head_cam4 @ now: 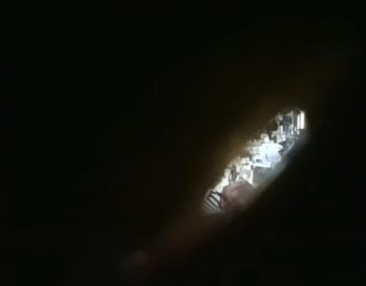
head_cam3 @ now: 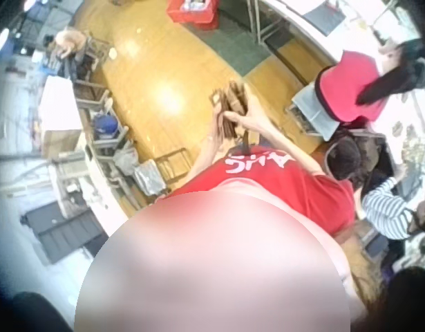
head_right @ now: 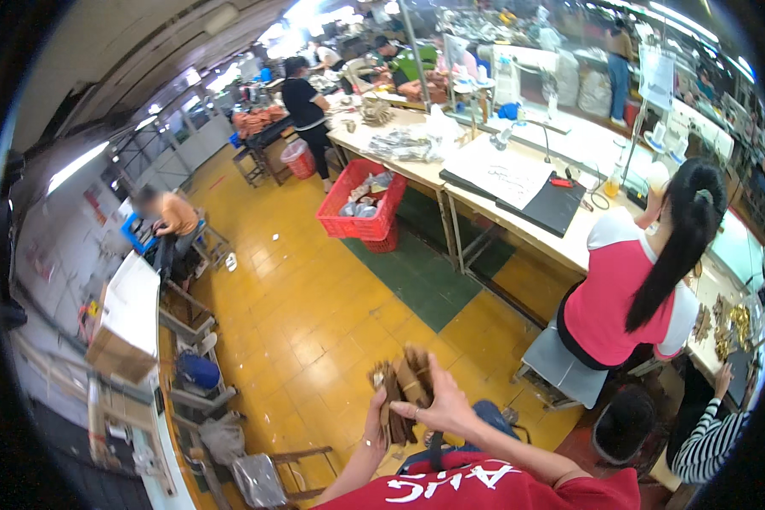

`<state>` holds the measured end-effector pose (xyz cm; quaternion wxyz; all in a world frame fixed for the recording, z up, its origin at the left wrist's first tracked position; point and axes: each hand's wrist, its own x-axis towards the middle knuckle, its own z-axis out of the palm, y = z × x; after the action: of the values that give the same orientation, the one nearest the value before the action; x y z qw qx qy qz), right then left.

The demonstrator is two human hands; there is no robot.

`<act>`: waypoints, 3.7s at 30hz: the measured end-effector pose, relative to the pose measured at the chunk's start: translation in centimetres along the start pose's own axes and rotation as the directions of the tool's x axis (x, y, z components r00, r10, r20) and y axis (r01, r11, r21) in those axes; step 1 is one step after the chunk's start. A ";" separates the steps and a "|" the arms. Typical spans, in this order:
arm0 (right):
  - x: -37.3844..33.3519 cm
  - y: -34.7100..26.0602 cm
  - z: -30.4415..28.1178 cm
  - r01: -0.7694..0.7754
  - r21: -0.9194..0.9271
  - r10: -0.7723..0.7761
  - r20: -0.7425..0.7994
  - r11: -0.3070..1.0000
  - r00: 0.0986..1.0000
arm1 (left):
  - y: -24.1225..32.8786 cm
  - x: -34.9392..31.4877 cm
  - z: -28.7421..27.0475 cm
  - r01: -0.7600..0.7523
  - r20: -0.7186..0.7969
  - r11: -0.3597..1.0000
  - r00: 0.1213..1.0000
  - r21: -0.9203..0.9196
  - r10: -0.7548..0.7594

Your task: The person gathers small wooden sticks, aligns them into a bundle, and secures the bundle with a rubber band. The person then walks to a nearby table and places the bundle among other similar items.

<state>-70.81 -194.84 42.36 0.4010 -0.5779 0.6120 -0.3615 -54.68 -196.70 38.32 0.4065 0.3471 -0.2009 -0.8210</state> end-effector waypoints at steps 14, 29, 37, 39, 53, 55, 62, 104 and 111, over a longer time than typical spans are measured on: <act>49.0 3.2 -4.7 -0.380 0.854 -0.095 0.438 0.355 0.894 | 27.7 38.7 8.9 -0.174 0.067 0.984 0.983 0.037 0.171; 85.4 6.3 -16.3 -0.096 0.972 -0.275 0.034 -0.214 0.961 | 47.6 71.1 13.4 -0.200 0.438 0.961 0.893 0.192 0.099; 102.9 7.6 -29.6 0.260 0.929 -0.383 -0.348 -0.262 0.856 | 51.7 93.4 19.0 -0.087 0.301 0.976 0.953 0.198 0.024; 108.8 8.4 -30.3 0.195 0.961 -0.479 -0.269 -0.198 0.836 | 54.3 101.0 22.6 -0.316 0.424 0.943 0.872 0.105 0.245; 128.6 13.3 -29.8 0.492 0.766 -0.150 -0.591 -0.414 0.793 | 59.3 117.8 29.0 -0.561 0.440 0.731 0.810 0.388 0.388; 131.5 14.4 -31.4 0.635 0.710 -0.110 -0.688 -0.304 0.717 | 59.6 120.1 29.8 -0.546 0.508 0.769 0.790 0.331 0.343; 140.7 18.0 -41.3 0.394 0.839 -0.416 -0.533 -0.376 0.737 | 58.9 129.9 20.9 -0.413 0.447 0.738 0.879 0.534 0.169; 162.5 40.7 -72.0 -0.326 0.178 0.372 -0.432 0.928 0.822 | 53.4 132.8 -6.3 0.334 -0.360 0.689 0.926 0.643 -0.113; 165.4 42.5 -70.3 -0.457 -0.253 0.291 -0.498 0.853 0.817 | 53.2 132.7 -6.0 0.349 -0.347 0.669 0.927 0.656 -0.143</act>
<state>-154.18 -358.23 21.14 0.2025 -0.4099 0.8453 -0.2765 -79.07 -335.39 12.89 0.1494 0.6071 -0.3940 -0.6737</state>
